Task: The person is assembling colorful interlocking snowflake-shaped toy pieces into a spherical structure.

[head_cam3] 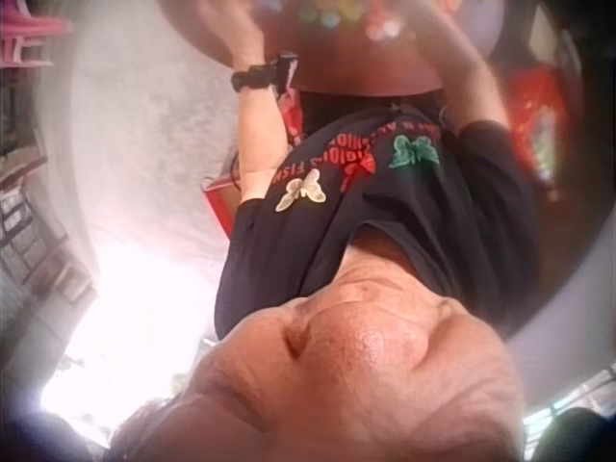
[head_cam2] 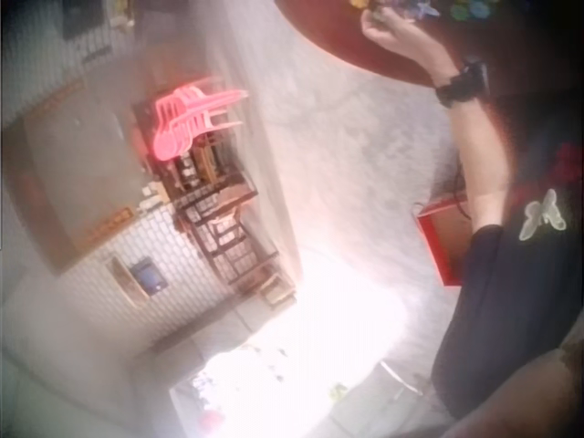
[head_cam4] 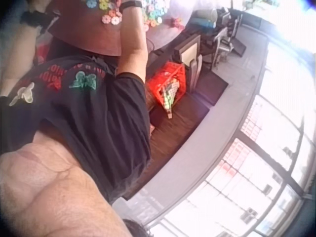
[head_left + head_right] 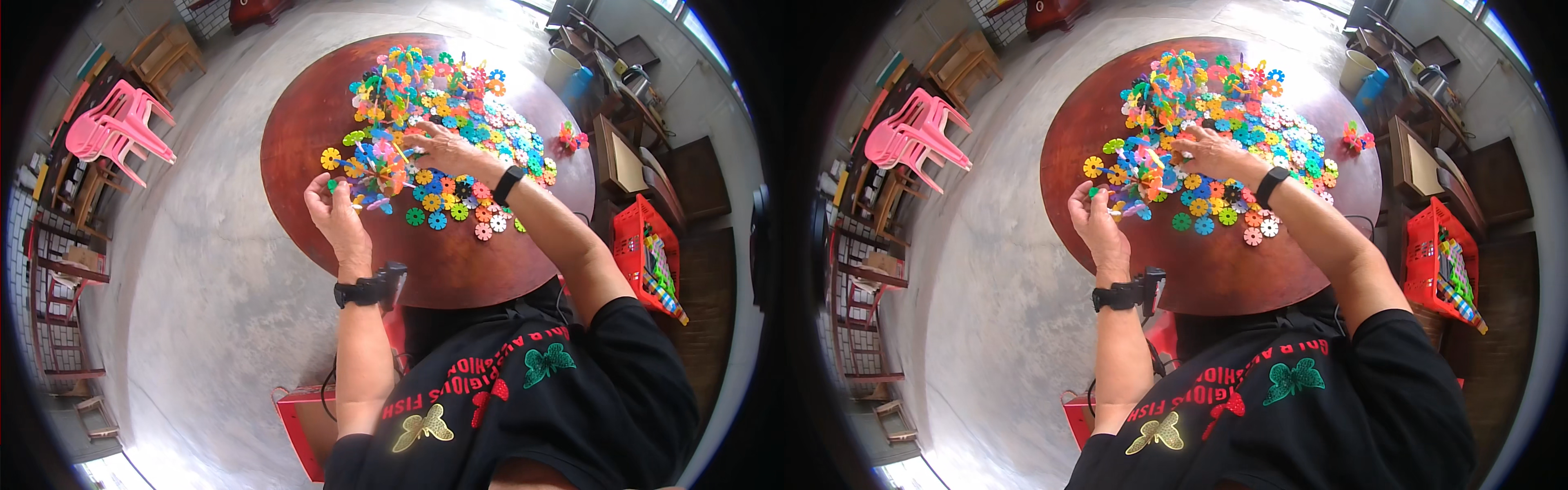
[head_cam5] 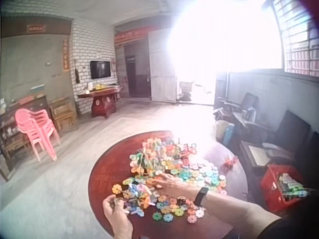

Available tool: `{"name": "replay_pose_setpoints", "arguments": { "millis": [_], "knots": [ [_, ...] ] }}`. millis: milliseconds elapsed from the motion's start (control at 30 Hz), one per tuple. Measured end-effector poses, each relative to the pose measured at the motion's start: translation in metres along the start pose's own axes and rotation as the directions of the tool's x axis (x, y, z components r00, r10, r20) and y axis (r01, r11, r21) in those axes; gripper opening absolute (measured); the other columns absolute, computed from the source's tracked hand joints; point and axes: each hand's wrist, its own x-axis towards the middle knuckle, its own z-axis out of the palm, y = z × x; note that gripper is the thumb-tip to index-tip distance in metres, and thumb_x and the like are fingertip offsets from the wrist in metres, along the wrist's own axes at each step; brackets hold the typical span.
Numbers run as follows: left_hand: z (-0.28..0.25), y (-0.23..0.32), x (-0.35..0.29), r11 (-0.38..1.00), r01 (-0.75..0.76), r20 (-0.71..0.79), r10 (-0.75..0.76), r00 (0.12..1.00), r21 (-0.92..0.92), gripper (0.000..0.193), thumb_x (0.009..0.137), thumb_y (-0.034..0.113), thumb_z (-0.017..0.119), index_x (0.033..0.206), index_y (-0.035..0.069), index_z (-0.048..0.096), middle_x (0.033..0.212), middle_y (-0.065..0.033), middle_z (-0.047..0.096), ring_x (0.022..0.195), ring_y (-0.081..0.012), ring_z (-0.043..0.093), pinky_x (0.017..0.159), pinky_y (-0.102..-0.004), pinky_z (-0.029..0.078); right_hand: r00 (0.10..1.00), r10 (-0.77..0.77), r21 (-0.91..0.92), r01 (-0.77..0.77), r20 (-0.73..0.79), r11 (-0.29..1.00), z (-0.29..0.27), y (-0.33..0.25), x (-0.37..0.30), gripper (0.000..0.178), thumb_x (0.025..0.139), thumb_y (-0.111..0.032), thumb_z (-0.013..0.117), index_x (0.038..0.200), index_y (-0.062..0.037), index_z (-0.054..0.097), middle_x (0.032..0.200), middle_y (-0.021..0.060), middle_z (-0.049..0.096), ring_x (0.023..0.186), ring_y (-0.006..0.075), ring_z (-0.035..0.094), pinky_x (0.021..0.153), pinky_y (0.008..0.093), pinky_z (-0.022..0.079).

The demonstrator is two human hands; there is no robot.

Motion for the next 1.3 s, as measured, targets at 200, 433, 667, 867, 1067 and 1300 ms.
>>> {"name": "replay_pose_setpoints", "arguments": {
  "millis": [200, 433, 667, 867, 1067, 1300],
  "knots": [
    [0.003, -0.008, -0.003, 0.997, -0.034, 0.085, 0.028, 0.996, 0.073, 0.024, 0.087, 0.002, 0.058, 0.110, 0.003, 0.052, 0.096, -0.0044, 0.055, 0.087, -0.0105, 0.055, 0.078, -0.0251, 0.048, 0.987, 0.126, -0.190, -0.107, 0.096, 0.976, -0.023, 0.064, -0.039, 0.040, 0.086, -0.033, 0.060, 0.122, -0.0153, 0.054, 0.106, 0.0140, 0.053, 0.098, 0.0307, 0.058, 0.085, 0.0437, 0.046],
    [0.025, -0.004, -0.027, 0.950, -0.123, 0.310, 0.029, 0.950, 0.288, 0.026, 0.085, 0.000, 0.059, 0.110, 0.003, 0.052, 0.097, -0.0071, 0.059, 0.086, -0.0118, 0.059, 0.075, -0.0260, 0.050, 0.976, -0.011, 0.195, 0.054, -0.216, 0.979, -0.033, 0.028, -0.082, 0.037, 0.095, -0.028, 0.056, 0.125, -0.0079, 0.054, 0.114, 0.0152, 0.058, 0.102, 0.0316, 0.057, 0.087, 0.0389, 0.046],
    [0.038, -0.006, -0.039, 0.983, -0.029, 0.472, -0.061, 0.879, 0.181, 0.027, 0.091, 0.012, 0.060, 0.114, 0.003, 0.052, 0.102, -0.0057, 0.059, 0.092, -0.0118, 0.057, 0.074, -0.0236, 0.049, 0.961, 0.202, 0.643, -0.035, -0.188, 0.765, -0.024, -0.025, -0.112, 0.038, 0.090, -0.014, 0.061, 0.125, -0.0020, 0.052, 0.101, 0.0077, 0.063, 0.090, 0.0144, 0.059, 0.079, 0.0299, 0.049],
    [0.037, -0.007, -0.037, 0.933, 0.357, 0.412, -0.312, 0.856, -0.036, 0.032, 0.101, 0.029, 0.039, 0.122, 0.006, 0.047, 0.113, -0.0094, 0.058, 0.103, -0.0184, 0.057, 0.087, -0.0346, 0.048, 0.925, 0.336, 0.788, -0.071, -0.177, 0.611, -0.032, -0.030, -0.121, 0.029, 0.091, -0.007, 0.059, 0.118, 0.0016, 0.052, 0.099, 0.0066, 0.062, 0.089, 0.0131, 0.059, 0.075, 0.0286, 0.049],
    [0.039, -0.017, -0.050, 0.480, 0.843, 0.573, -0.629, 0.525, -0.245, 0.042, 0.101, 0.040, 0.040, 0.123, 0.007, 0.051, 0.112, -0.0069, 0.063, 0.102, -0.0211, 0.062, 0.089, -0.0396, 0.051, 0.934, 0.238, 0.654, -0.006, -0.267, 0.757, -0.029, -0.035, -0.122, 0.031, 0.094, -0.019, 0.057, 0.116, 0.0025, 0.051, 0.088, 0.0129, 0.062, 0.079, 0.0191, 0.061, 0.069, 0.0328, 0.047],
    [0.028, -0.025, -0.048, 0.453, 0.878, 0.582, -0.677, 0.451, -0.154, 0.040, 0.100, 0.036, 0.043, 0.124, 0.005, 0.053, 0.118, -0.0098, 0.061, 0.104, -0.0252, 0.063, 0.087, -0.0423, 0.054, 0.922, 0.111, 0.537, 0.115, -0.371, 0.836, -0.027, -0.034, -0.126, 0.040, 0.094, -0.031, 0.057, 0.114, 0.0039, 0.052, 0.086, 0.0189, 0.060, 0.076, 0.0330, 0.060, 0.068, 0.0384, 0.046]
  ]
}}
